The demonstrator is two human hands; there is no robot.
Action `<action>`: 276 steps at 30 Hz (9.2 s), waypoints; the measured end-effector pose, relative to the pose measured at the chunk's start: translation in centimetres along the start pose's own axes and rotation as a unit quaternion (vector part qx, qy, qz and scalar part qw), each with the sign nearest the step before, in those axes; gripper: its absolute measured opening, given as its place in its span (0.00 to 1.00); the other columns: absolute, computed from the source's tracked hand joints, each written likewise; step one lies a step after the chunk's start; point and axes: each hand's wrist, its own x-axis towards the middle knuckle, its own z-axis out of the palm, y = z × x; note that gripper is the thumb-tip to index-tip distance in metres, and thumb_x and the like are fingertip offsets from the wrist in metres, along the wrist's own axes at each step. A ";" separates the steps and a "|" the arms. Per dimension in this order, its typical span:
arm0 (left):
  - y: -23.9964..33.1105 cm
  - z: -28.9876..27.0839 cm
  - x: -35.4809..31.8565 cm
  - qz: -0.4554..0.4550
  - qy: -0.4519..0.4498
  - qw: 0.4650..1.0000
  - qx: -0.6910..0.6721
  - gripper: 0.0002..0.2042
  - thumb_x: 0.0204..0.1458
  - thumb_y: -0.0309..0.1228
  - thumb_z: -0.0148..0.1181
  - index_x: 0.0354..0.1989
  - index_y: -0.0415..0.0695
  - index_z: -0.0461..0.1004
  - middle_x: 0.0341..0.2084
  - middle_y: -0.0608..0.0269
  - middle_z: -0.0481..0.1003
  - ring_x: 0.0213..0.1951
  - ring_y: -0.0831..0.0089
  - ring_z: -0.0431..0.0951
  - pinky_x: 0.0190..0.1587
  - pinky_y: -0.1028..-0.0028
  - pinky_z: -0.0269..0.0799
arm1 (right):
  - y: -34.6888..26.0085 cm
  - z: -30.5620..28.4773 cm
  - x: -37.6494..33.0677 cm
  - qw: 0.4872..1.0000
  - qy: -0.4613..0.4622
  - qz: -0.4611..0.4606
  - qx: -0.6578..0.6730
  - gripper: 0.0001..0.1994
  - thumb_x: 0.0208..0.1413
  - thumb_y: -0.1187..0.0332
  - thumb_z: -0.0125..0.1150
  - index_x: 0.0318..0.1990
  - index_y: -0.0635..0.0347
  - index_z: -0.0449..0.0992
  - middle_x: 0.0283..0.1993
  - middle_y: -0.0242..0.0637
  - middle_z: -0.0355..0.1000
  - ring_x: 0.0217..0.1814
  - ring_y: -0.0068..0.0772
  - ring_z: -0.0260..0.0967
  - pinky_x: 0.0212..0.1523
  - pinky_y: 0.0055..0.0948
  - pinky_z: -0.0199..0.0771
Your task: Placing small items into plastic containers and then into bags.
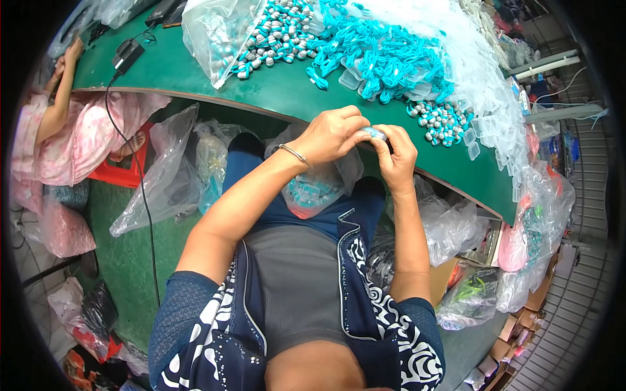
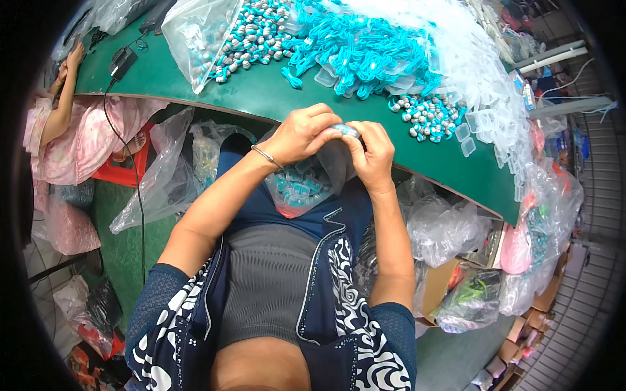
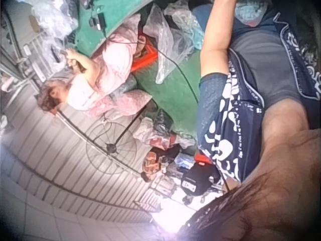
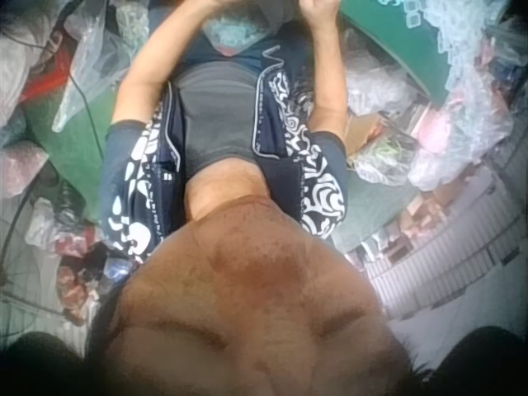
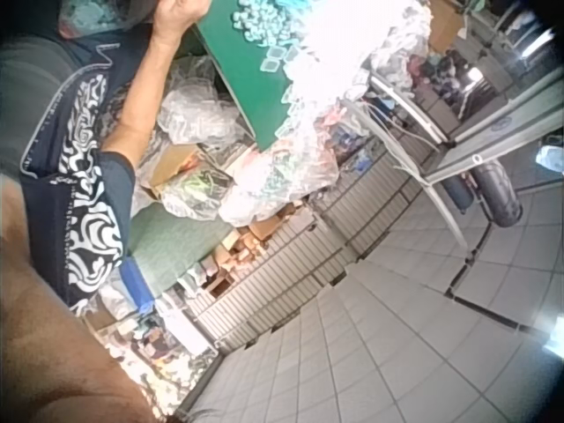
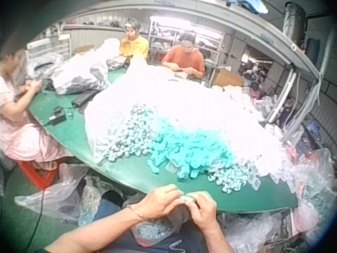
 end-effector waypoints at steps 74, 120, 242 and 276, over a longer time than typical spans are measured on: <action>-13.8 9.7 -17.4 -0.474 0.086 0.842 -0.242 0.16 0.48 0.21 0.57 0.47 0.38 0.79 0.38 0.61 0.81 0.37 0.74 0.78 0.40 0.73 0.74 | 1.0 0.1 -0.6 0.993 0.112 -0.011 -0.037 0.05 0.52 0.80 0.63 0.36 0.62 0.81 0.35 0.41 0.76 0.35 0.34 0.74 0.35 0.28 0.73; -16.6 19.6 -13.2 -0.385 -0.189 0.902 0.058 0.21 0.45 0.26 0.60 0.51 0.41 0.73 0.47 0.43 0.77 0.50 0.47 0.77 0.52 0.55 0.74 | 23.6 18.2 -17.3 0.935 -0.148 0.187 -0.263 0.19 0.53 0.58 0.62 0.51 0.52 0.78 0.54 0.42 0.75 0.57 0.49 0.71 0.54 0.44 0.71; -0.4 2.1 5.6 -0.350 -0.003 0.913 -0.208 0.16 0.53 0.29 0.58 0.48 0.34 0.77 0.31 0.62 0.79 0.29 0.79 0.76 0.29 0.77 0.71 | 1.4 -2.6 0.6 0.983 0.120 -0.041 -0.129 0.13 0.48 0.83 0.52 0.41 0.62 0.78 0.42 0.44 0.73 0.47 0.47 0.70 0.50 0.40 0.70; 0.6 -0.1 1.5 -0.124 0.046 0.990 -0.045 0.39 0.43 0.35 0.75 0.66 0.46 0.63 0.49 0.55 0.73 0.43 0.68 0.76 0.41 0.71 0.75 | 1.4 -1.6 4.5 0.979 0.093 0.121 0.137 0.05 0.54 0.73 0.67 0.37 0.63 0.79 0.30 0.28 0.73 0.28 0.17 0.69 0.30 0.20 0.69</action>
